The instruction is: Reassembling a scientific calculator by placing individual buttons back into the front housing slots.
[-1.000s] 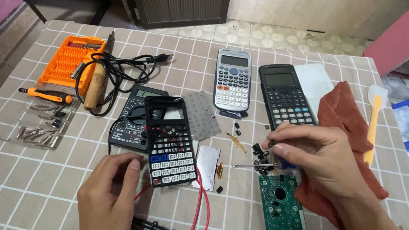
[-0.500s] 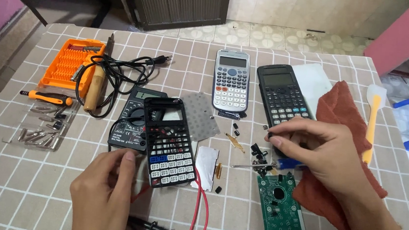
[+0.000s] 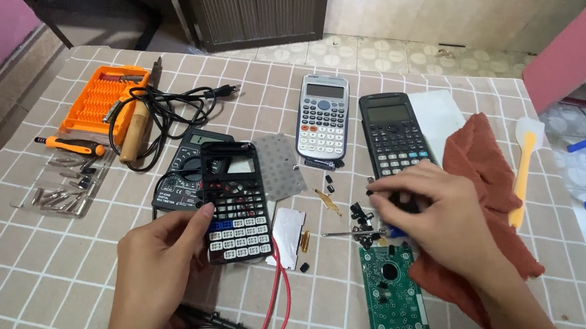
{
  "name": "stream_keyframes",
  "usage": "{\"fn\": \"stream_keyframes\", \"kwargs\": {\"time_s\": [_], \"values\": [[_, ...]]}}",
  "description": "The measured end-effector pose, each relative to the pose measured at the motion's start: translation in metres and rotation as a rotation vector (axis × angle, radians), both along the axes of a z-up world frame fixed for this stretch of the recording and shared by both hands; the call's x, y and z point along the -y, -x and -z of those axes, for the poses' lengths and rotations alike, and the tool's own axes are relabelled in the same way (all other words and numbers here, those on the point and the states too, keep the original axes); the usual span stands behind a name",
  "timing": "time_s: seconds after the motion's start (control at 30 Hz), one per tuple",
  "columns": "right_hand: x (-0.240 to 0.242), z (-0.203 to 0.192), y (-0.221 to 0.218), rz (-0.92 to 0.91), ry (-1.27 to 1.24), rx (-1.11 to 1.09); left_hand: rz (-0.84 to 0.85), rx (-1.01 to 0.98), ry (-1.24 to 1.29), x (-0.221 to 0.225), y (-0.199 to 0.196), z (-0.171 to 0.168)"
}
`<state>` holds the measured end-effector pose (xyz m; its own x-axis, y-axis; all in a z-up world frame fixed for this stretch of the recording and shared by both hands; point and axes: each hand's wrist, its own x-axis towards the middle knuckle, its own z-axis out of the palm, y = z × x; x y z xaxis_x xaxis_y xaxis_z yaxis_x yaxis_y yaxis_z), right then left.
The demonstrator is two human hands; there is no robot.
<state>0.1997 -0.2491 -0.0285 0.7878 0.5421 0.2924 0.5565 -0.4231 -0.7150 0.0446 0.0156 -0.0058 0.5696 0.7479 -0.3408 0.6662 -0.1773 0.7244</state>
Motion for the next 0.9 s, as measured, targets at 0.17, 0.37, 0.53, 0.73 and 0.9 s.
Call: {"fn": "stream_keyframes", "kwargs": {"time_s": [0.17, 0.37, 0.53, 0.73, 0.9], "values": [[0.001, 0.017, -0.005, -0.09, 0.122, 0.177, -0.004, 0.124, 0.096, -0.002, 0.001, 0.012], [0.002, 0.02, -0.005, -0.102, 0.143, 0.172, -0.038, 0.24, 0.206, -0.004, 0.002, 0.022], [0.003, 0.022, -0.009, -0.084, 0.127, 0.186, -0.027, 0.279, 0.215, -0.004, 0.003, 0.022], [0.003, 0.013, -0.008, -0.029, 0.122, 0.183, -0.15, 0.339, 0.384, 0.002, 0.004, 0.015], [0.014, 0.005, -0.013, 0.11, 0.053, 0.163, -0.163, 0.374, 0.403, 0.001, 0.007, 0.018]]}}
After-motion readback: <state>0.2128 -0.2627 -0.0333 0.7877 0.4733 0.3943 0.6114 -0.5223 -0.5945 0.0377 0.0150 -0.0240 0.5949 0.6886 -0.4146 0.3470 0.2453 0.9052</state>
